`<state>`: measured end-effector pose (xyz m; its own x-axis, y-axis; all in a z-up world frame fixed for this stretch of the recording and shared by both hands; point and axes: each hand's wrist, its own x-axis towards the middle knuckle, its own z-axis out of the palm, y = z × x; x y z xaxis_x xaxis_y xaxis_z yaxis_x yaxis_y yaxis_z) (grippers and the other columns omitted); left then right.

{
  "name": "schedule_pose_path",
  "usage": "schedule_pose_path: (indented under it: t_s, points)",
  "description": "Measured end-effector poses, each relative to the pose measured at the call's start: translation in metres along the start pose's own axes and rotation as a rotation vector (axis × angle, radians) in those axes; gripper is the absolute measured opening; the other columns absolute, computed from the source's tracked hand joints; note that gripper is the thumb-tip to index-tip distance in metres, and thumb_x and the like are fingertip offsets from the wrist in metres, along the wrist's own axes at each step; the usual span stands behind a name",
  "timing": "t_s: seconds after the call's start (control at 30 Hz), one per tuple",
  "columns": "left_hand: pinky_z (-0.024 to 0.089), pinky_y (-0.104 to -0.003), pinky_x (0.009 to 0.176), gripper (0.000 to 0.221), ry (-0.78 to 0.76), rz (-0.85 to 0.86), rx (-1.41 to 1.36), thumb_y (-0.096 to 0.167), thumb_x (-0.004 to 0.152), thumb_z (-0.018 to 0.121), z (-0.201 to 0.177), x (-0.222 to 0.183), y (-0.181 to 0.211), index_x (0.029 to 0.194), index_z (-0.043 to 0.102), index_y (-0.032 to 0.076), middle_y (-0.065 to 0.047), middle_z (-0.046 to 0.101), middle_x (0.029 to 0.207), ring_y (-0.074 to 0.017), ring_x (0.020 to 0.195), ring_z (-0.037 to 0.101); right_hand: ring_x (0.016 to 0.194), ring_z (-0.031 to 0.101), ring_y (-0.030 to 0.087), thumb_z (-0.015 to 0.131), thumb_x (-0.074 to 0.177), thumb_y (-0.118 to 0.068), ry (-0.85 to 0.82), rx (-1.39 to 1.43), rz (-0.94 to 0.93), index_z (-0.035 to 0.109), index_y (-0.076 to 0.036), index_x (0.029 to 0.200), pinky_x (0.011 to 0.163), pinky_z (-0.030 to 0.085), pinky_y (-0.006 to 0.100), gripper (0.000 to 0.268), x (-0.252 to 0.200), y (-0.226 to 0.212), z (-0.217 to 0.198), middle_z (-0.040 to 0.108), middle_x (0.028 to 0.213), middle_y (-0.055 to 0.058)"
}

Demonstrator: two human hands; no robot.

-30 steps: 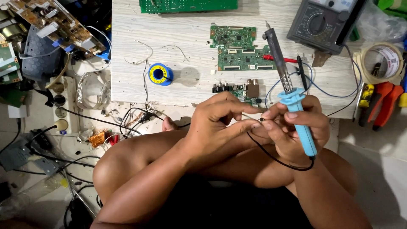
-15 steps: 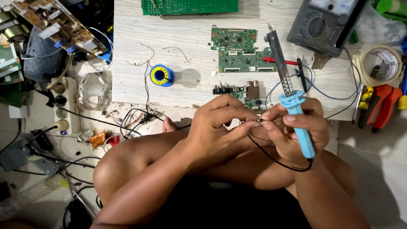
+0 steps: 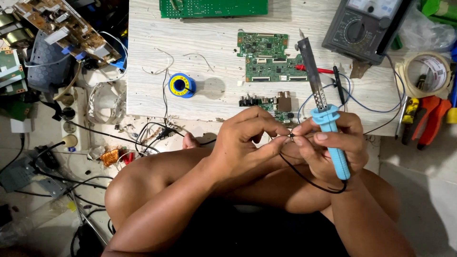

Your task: Soldering components onto a printed circuit board using a soldering iron on a cluttered workspace.

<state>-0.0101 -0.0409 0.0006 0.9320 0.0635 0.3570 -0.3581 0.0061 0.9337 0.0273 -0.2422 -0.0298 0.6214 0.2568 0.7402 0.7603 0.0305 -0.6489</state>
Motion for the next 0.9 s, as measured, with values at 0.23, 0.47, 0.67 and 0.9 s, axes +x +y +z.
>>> schedule_pose_path:
  t_s: [0.23,0.47,0.67,0.9]
  points:
    - [0.046,-0.028,0.050,0.008,-0.016,-0.071,-0.042,0.013,0.088,0.079,0.000,-0.002,-0.002,0.094,0.077,0.009,-0.006,0.066,0.078,-0.0152,0.056,0.055,0.073,0.076,0.040,0.080,0.081,0.015,-0.028,-0.017,-0.040,0.056,0.005,0.100,0.063,0.064,0.045,0.032,0.001,0.002,-0.002,0.053,0.107,0.028]
    - [0.044,-0.025,0.061,0.005,-0.032,-0.259,-0.184,0.012,0.091,0.075,-0.007,-0.001,-0.001,0.094,0.071,0.010,-0.001,0.061,0.083,-0.0087,0.067,0.052,0.085,0.074,0.036,0.078,0.089,0.001,0.032,-0.094,0.014,0.054,-0.004,0.104,0.073,0.068,0.043,0.029,0.002,-0.006,0.002,0.053,0.108,0.025]
    - [0.034,-0.021,0.067,0.007,0.058,-0.406,-0.343,0.016,0.098,0.069,-0.019,0.004,0.000,0.096,0.064,0.011,0.006,0.053,0.082,-0.0038,0.072,0.040,0.080,0.069,0.037,0.060,0.102,-0.024,0.236,0.059,0.136,0.058,-0.005,0.115,0.075,0.067,0.047,0.022,-0.022,0.004,0.000,0.058,0.098,0.026]
    - [0.031,-0.022,0.058,0.006,0.213,-0.412,-0.443,0.016,0.098,0.070,-0.031,0.008,-0.010,0.101,0.068,0.012,0.006,0.056,0.076,-0.0049,0.063,0.036,0.072,0.066,0.022,0.069,0.088,-0.018,0.426,0.180,0.332,0.050,-0.009,0.117,0.069,0.062,0.036,0.036,-0.023,0.002,0.004,0.059,0.089,0.015]
